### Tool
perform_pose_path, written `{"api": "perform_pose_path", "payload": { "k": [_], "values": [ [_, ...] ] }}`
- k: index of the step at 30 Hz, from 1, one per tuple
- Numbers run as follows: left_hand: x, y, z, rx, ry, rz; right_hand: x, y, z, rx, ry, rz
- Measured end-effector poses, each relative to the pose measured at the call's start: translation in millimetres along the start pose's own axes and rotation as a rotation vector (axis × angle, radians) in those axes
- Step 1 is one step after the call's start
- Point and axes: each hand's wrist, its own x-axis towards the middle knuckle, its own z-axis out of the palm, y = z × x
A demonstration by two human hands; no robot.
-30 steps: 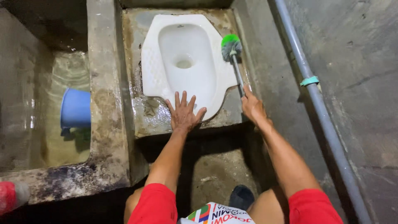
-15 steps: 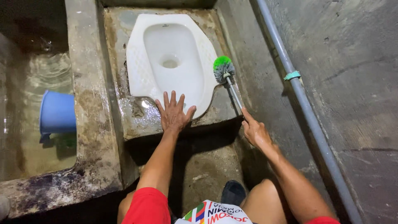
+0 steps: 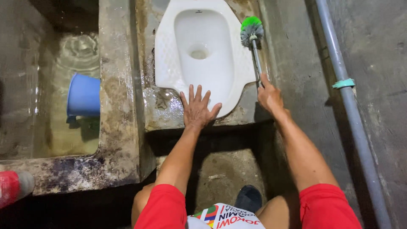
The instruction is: Cleaning a squat toilet with a brush.
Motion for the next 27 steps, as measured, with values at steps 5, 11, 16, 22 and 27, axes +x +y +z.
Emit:
{"api": "perform_pose_path", "payload": {
  "k": [5, 11, 16, 22, 27],
  "values": [
    [-2, 4, -4, -0.005, -0.032, 0.006, -22, 49, 22, -0.024, 0.178, -0.272],
    [-1, 8, -5, 0.019, -0.054, -0.012, -123, 30, -25, -0.056, -0.047, 0.090],
    [-1, 5, -3, 0.039, -0.098, -0.024, -137, 42, -24, -0.021, -0.043, 0.013],
    [0, 5, -9, 0.014, -0.086, -0.028, -57, 47, 7, -0.011, 0.073, -0.104],
    [1, 2, -2, 0.032, -0.036, -0.025, -15, 19, 12, -0.043, 0.029, -0.018]
  ]
}}
